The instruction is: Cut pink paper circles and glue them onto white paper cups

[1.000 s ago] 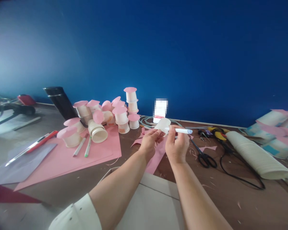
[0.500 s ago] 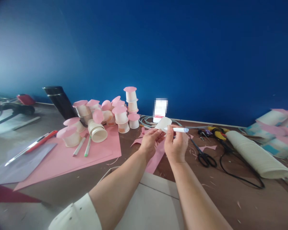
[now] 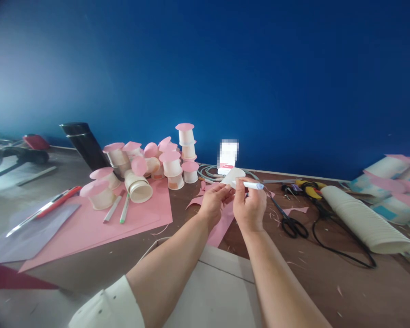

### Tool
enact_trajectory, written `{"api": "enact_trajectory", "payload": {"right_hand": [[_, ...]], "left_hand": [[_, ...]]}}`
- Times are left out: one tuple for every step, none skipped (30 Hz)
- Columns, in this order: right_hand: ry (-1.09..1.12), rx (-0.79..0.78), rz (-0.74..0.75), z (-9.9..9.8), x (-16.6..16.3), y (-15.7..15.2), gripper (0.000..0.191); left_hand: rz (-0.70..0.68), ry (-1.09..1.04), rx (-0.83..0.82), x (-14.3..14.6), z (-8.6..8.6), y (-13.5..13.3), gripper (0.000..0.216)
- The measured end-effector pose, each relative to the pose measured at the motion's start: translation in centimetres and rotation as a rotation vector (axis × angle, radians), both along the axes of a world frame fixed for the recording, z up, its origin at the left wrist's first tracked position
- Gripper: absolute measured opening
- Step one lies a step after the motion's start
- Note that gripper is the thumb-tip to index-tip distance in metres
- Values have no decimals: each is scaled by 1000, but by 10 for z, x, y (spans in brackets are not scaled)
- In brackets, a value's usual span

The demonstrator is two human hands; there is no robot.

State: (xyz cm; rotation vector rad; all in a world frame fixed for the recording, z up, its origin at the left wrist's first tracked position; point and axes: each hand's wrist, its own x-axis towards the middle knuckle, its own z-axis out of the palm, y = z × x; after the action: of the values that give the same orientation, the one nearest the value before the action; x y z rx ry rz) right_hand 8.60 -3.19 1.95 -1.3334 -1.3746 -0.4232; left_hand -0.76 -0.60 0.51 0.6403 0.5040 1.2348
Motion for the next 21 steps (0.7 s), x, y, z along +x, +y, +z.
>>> {"api": "enact_trajectory", "payload": {"right_hand": [[4, 4, -9, 0, 0, 0, 33], [6, 11, -20, -1, 1, 1, 33], [6, 17, -33, -1, 1, 1, 34], [4, 24, -47, -1, 2, 2, 34], [1, 31, -60, -1, 2, 2, 34], [-3, 35, -71, -2, 2, 2, 33], [-6, 36, -78, -2, 2, 2, 33], [-9, 35, -81, -2, 2, 3, 32], [-11, 33, -81, -2, 2, 3, 32], [-11, 29, -81, -3, 2, 3, 31], [-10, 26, -81, -2, 2, 3, 31], [-8, 26, -81, -2, 2, 3, 32], [-3, 31, -81, -2, 2, 2, 32], [5, 39, -81, -2, 2, 2, 31], [15, 49, -80, -1, 1, 1, 31], [26, 62, -77, 0, 1, 1, 30], [37, 75, -75, 0, 1, 0, 30], [44, 84, -72, 1, 0, 0, 30], [47, 87, -69, 1, 0, 0, 31], [46, 85, -66, 1, 0, -1, 31], [42, 79, -62, 1, 0, 0, 32]], "left_hand": [[1, 3, 0, 0, 0, 0, 33], [5, 6, -6, 0, 0, 0, 33], [12, 6, -14, 0, 1, 0, 33], [19, 4, -22, 0, 1, 0, 33], [25, 1, -27, 0, 1, 0, 33], [29, -4, -28, 0, 1, 0, 33], [30, -9, -27, 0, 1, 0, 33], [29, -13, -27, 0, 1, 0, 33], [28, -15, -28, 0, 2, 0, 32], [28, -16, -34, 0, 2, 0, 31], [29, -18, -41, 0, 2, -1, 31], [31, -24, -51, 0, 3, -1, 30], [36, -33, -64, 0, 4, -1, 29], [42, -46, -78, 0, 5, -2, 27], [48, -60, -93, -1, 6, -2, 26], [54, -73, -107, -1, 8, -3, 25], [59, -82, -119, -1, 9, -4, 24], [62, -88, -128, -1, 10, -4, 22], [61, -91, -133, -2, 11, -4, 21], [58, -93, -135, -2, 11, -4, 19], [54, -95, -136, -2, 11, -4, 18]]}}
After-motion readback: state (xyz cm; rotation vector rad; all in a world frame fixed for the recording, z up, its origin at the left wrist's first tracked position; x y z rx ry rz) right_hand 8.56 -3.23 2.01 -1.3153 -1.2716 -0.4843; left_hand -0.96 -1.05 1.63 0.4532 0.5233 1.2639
